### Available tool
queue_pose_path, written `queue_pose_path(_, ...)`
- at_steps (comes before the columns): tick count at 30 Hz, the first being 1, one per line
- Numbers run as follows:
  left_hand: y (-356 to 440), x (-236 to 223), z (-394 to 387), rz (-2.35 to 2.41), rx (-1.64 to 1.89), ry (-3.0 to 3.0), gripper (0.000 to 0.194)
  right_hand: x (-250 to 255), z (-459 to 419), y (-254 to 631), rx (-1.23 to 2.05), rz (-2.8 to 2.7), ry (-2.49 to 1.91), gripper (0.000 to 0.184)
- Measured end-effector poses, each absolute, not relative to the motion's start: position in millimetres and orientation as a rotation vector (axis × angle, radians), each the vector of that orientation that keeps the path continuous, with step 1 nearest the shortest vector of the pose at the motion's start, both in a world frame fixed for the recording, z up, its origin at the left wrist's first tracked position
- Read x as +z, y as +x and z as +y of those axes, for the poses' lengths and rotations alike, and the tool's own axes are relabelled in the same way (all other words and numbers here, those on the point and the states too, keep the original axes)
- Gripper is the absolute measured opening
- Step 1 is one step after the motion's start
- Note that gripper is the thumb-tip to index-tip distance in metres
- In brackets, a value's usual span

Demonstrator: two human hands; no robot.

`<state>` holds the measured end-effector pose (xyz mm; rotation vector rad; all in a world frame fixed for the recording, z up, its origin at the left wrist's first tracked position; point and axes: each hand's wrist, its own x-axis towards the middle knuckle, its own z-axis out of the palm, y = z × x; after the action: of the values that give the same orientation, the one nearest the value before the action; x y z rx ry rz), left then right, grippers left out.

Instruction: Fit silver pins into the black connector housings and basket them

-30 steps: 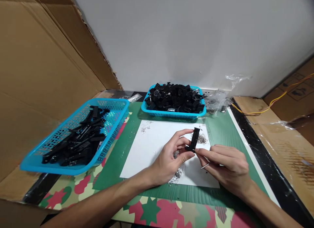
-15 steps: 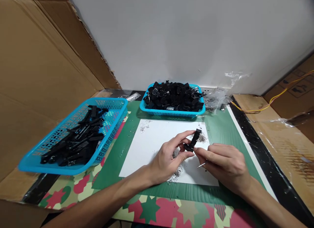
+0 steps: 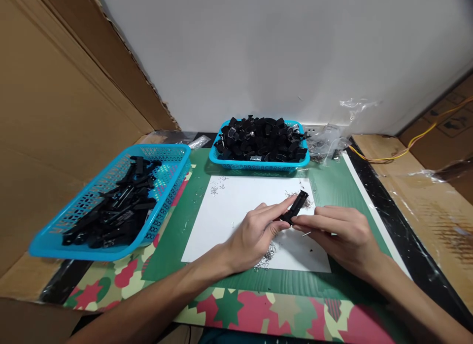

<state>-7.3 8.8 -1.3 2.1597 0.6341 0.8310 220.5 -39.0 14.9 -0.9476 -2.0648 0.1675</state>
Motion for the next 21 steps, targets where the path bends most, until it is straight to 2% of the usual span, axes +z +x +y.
queue_pose_path(7, -6, 7, 9, 0.638, 0.712, 2.064, 0.042, 17, -38, 232, 0.201, -2.101, -0.956, 0.014)
queue_pose_path(12, -8, 8, 15, 0.782, 0.746, 2.287, 0.047, 12, -35, 240, 0.583, -2.168, -1.182, 0.017)
queue_pose_path(17, -9, 3, 18, 0.730, 0.721, 2.417, 0.020, 12, -34, 237, 0.750, -2.183, -1.278, 0.018)
queue_pose_path(21, -8, 1, 18, 0.710, 0.709, 2.404, 0.015, 16, -33, 235, 0.682, -2.227, -1.269, 0.017)
